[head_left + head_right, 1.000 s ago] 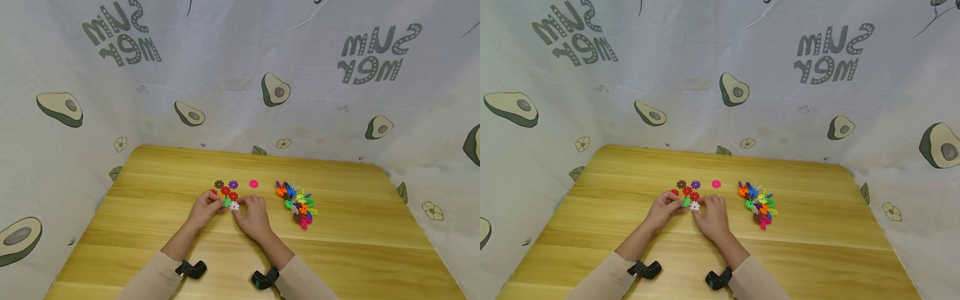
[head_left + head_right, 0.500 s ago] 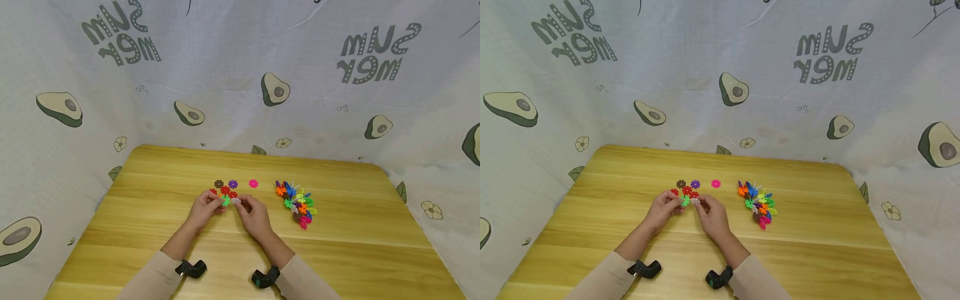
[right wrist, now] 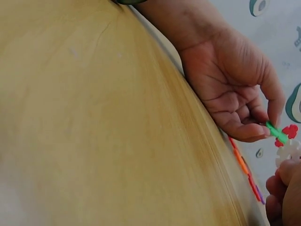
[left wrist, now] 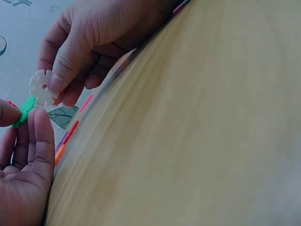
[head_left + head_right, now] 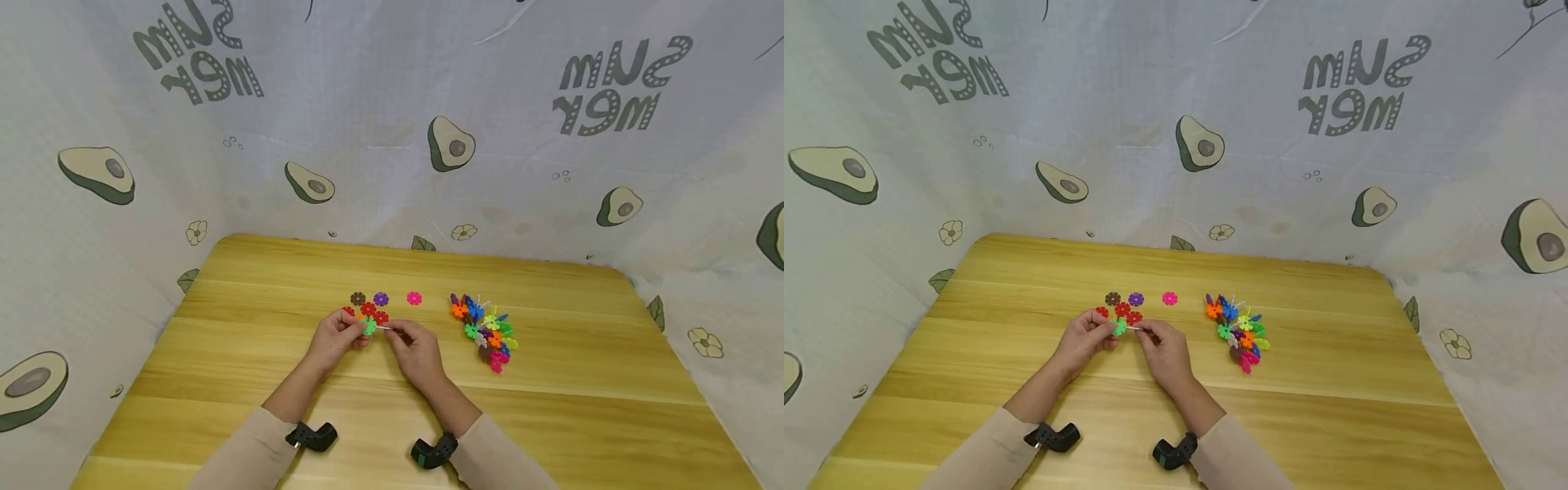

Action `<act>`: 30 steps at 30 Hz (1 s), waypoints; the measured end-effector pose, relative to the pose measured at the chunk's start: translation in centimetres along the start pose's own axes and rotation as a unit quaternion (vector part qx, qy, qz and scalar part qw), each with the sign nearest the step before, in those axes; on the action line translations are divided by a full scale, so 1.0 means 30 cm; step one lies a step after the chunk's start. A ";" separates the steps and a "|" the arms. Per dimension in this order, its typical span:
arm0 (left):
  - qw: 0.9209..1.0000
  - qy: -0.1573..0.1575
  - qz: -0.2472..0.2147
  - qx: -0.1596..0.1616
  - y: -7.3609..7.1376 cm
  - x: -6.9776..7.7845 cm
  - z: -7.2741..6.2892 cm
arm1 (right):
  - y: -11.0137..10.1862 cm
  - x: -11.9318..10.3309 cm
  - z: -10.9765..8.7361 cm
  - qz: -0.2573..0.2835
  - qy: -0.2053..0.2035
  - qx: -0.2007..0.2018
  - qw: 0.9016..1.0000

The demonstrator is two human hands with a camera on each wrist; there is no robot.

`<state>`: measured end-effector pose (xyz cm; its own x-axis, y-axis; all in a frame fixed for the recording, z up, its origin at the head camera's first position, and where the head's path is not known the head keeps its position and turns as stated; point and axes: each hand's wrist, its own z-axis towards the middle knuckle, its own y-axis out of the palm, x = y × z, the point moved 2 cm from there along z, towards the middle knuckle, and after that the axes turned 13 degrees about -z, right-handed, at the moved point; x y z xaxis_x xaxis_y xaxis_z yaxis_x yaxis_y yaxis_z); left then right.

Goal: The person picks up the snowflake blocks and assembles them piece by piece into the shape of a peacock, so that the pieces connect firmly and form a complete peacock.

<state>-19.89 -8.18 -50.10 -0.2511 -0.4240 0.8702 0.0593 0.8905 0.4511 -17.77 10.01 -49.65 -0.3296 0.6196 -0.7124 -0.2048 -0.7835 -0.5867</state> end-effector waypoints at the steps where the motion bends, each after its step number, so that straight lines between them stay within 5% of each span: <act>1: 1.000 0.002 0.002 0.000 0.000 -0.001 0.000 | 0.000 0.000 0.000 0.003 0.001 -0.001 1.000; 14: 1.000 0.001 0.011 -0.007 0.000 0.000 -0.001 | -0.002 -0.006 0.001 0.004 -0.008 -0.010 1.000; 30: 1.000 -0.001 0.018 -0.016 0.005 -0.002 -0.002 | -0.005 -0.001 0.002 -0.024 -0.072 0.039 0.996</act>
<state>-19.81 -8.03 -50.08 -0.2494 -0.3908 0.8861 0.0988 0.8999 0.4247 -17.79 10.11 -49.52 -0.4448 0.6477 -0.6185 -0.2924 -0.7578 -0.5833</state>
